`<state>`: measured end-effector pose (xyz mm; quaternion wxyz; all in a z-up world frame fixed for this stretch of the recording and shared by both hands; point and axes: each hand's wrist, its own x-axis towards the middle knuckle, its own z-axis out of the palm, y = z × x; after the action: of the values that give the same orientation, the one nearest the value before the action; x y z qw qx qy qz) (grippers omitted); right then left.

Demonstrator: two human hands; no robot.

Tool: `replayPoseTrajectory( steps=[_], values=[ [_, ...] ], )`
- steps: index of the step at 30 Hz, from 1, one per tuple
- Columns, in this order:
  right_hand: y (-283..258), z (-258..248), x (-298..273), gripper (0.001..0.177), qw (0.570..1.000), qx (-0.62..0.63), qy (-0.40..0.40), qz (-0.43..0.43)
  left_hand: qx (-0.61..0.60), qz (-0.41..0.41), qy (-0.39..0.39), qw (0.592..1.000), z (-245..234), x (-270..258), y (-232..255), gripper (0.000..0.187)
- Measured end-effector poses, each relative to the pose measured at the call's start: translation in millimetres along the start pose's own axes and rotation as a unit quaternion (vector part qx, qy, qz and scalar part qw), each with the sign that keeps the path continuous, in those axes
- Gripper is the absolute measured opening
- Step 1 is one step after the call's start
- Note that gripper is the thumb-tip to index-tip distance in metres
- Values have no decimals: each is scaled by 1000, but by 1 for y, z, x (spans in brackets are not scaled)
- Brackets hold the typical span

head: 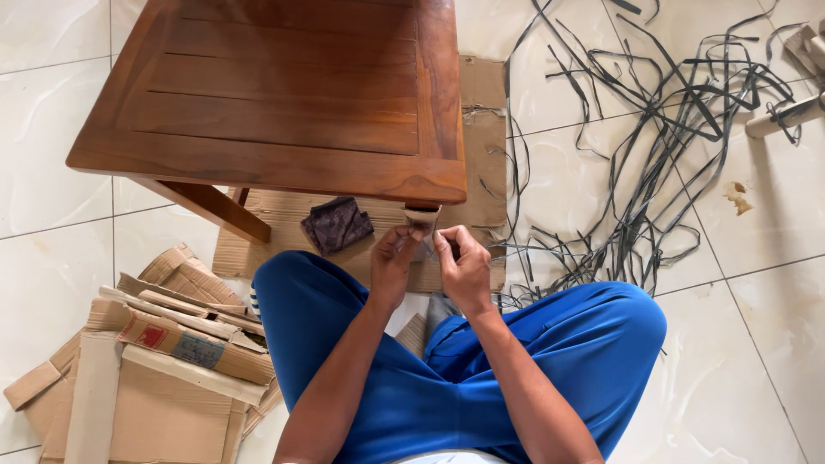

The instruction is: Wrapping a wooden table leg with cardboard and securing it with plastic ties.

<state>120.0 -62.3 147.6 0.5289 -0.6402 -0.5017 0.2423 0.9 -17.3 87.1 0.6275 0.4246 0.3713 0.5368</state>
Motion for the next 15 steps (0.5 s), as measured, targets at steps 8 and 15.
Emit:
replayPoseTrajectory(
  steps=[8, 15],
  values=[
    [-3, -3, -12, 3, 994, -19, -20, -106, -141, -143, -29, 979, 6, 3, 11, 15],
    [40, -13, -5, 11, 985, -34, -84, -150, -76, -134, -34, 987, -11, 6, -7, 14]
  ],
)
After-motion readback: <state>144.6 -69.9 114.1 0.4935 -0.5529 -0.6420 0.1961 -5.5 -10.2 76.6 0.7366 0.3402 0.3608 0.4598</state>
